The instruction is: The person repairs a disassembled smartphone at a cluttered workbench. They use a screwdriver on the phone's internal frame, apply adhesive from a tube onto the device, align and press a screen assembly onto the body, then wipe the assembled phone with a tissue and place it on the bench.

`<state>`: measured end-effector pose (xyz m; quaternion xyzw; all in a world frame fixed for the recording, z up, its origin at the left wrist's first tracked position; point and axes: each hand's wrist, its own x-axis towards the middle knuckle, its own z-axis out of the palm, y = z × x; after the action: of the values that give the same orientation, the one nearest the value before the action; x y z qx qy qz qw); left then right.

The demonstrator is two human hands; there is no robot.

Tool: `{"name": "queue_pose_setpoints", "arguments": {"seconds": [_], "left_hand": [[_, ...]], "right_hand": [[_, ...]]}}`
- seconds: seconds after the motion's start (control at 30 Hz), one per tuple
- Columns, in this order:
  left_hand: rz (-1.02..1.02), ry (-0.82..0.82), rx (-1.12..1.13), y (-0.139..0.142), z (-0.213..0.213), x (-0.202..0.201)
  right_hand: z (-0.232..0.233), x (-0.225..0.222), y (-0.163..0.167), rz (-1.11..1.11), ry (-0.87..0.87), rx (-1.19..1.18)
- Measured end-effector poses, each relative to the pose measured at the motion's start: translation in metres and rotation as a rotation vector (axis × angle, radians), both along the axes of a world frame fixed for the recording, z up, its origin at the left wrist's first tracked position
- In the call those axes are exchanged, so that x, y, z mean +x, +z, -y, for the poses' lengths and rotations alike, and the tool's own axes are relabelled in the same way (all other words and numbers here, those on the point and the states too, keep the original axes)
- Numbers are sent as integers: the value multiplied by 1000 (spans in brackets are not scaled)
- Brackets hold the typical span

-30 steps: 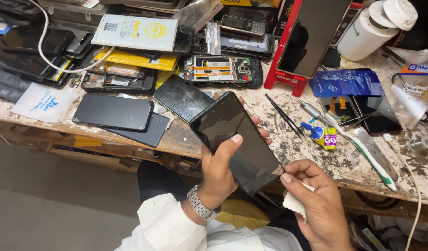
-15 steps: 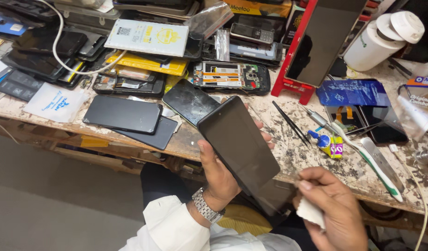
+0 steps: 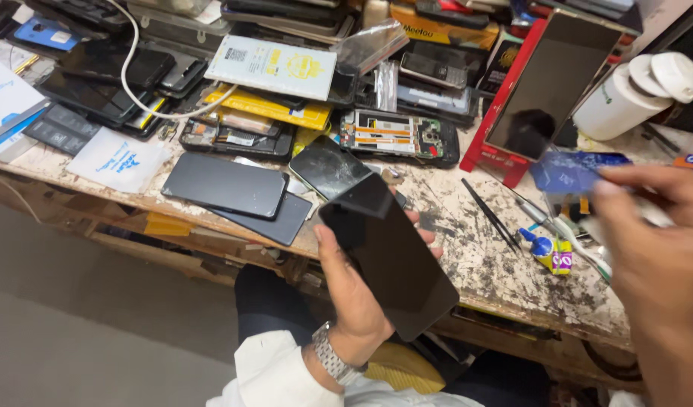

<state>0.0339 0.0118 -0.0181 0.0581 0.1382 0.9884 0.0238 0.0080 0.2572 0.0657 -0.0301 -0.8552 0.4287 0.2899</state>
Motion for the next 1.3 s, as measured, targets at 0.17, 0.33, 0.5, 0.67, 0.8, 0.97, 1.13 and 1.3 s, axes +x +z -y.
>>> {"name": "queue_pose_setpoints", "arguments": {"seconds": [0.17,0.33,0.5,0.67,0.8,0.97,1.13,1.3], "left_hand": [[89,-23,88,4,5,6],[161,-12,34,0,11,9],[171,15,-18,-3,16,10],[149,-5,28,-2,8,4],[129,-13,78,-4,-4,3],[106,-6,-30,-14,-23,3],[124,-39,-74,-16,-40,5],[9,-53,-482,-7,-17,11]], "right_hand": [[47,-54,13,-373,372,594],[74,-85,3,-597,529,980],[62,-96,-11,-511,647,1135],[64,-88,-8,-73,512,1059],[64,-37,17,446,373,611],[68,39,5,251,457,680],[63,55,-17,454,378,589],[39,50,-10,525,347,525]]}}
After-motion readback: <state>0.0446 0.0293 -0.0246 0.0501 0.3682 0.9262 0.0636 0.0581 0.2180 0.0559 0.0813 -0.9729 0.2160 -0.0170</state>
